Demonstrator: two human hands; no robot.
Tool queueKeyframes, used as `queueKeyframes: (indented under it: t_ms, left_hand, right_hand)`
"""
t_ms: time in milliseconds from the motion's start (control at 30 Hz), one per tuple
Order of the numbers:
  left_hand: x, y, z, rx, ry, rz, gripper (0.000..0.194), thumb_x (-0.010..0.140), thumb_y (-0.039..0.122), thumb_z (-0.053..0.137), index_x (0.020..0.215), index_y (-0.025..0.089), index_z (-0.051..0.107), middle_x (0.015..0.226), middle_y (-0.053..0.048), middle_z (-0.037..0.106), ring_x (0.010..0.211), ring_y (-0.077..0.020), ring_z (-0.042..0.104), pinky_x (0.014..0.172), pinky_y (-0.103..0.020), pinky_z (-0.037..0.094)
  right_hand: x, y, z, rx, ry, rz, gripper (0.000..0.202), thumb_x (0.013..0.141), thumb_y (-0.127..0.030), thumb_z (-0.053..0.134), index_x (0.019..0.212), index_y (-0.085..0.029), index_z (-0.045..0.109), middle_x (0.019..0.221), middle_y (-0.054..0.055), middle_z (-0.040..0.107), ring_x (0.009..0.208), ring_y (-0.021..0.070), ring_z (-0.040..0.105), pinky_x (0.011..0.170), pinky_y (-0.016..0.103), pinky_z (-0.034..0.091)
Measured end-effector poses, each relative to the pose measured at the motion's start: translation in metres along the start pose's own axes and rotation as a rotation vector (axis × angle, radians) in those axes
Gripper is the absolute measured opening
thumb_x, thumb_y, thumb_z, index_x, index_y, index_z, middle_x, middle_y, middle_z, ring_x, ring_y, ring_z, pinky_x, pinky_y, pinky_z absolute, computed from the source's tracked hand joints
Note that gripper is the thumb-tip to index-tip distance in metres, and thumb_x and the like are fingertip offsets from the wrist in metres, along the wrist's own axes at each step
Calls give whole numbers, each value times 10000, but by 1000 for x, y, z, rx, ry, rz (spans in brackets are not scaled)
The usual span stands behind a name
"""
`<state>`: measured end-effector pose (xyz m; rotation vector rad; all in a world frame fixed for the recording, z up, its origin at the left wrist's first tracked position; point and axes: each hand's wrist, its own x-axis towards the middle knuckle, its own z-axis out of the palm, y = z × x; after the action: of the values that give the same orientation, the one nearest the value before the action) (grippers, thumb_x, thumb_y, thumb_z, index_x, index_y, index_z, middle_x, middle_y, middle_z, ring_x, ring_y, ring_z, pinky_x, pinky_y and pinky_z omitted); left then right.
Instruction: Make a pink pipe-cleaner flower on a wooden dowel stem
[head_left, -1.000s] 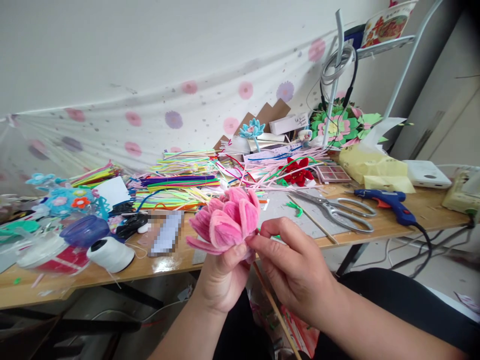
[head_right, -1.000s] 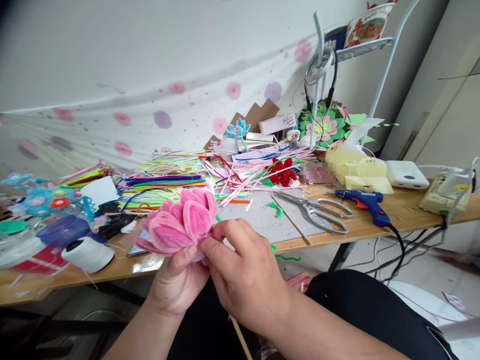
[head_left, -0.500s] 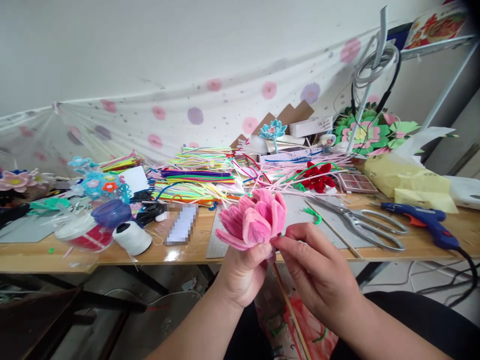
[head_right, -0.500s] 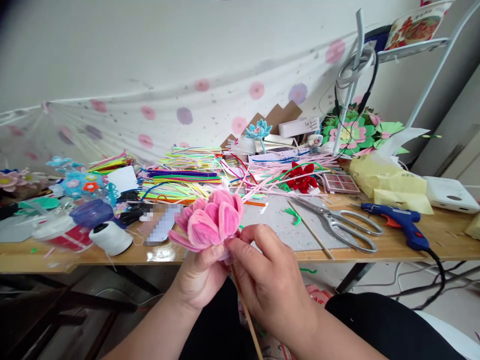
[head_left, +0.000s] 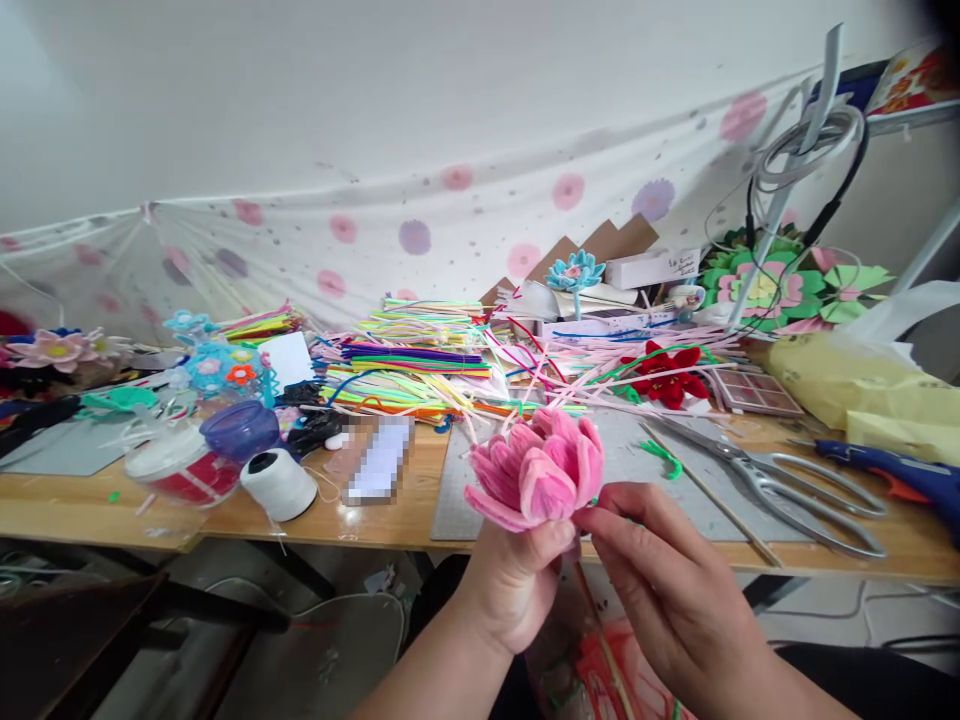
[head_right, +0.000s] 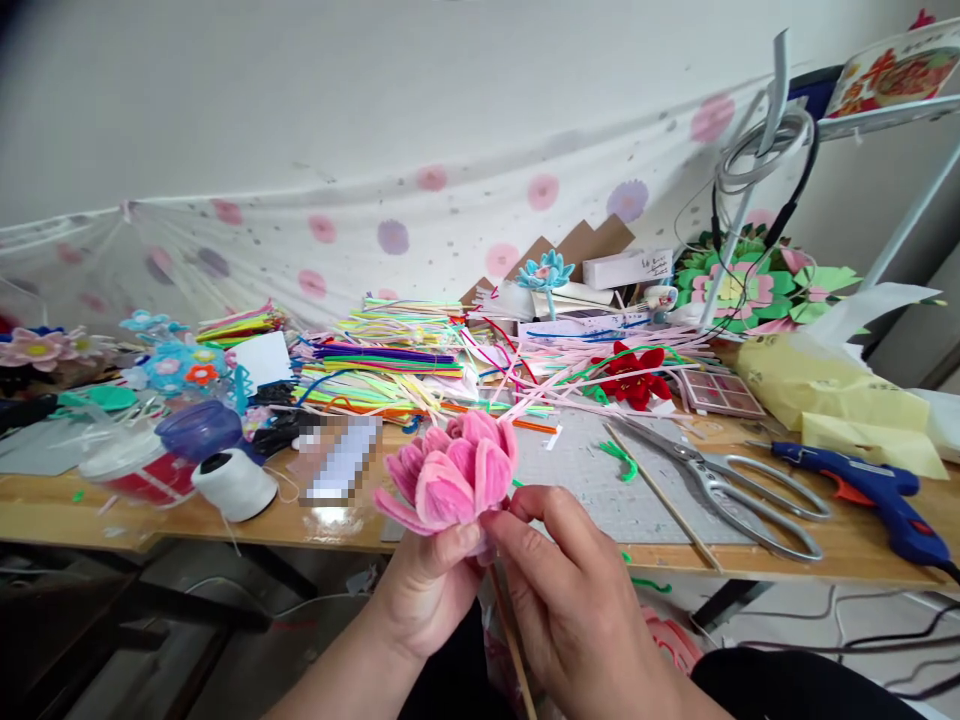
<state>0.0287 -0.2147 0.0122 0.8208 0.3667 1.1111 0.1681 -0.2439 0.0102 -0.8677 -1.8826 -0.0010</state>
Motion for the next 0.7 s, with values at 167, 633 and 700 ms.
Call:
queueKeyframes:
  t_ms: [167,633,700]
  left_hand:
    - [3,6,-9,-81,64,-22,403,646,240,780,1035,221,674,986,-38,668,898,-194,595,763,-284,460]
    - [8,14,-19,-315,-11,-176,222,683,182,769,896,173,708,888,-34,739,824,-135,679,712,-208,543]
    - [10,14,-20,-338,-67,-203,222,694,189,762,909,163,716,908,-34,747,842,-132,687,759,-207,547]
  right_hand:
    - [7,-5,5,-27,-39,44,297,898,-85,478,1155,-182,592,958,101,544,823,186,571,629,311,535]
    - [13,6,-4,104,-59,-34,474,876,-109,516,1340,-206,499,1079,125,545,962,229,562,755,384,528]
    - [14,6,-8,147,-16,-33,438,873,-99,525,1302,-186,527,1068,120,555,957,212,569,773,361,524]
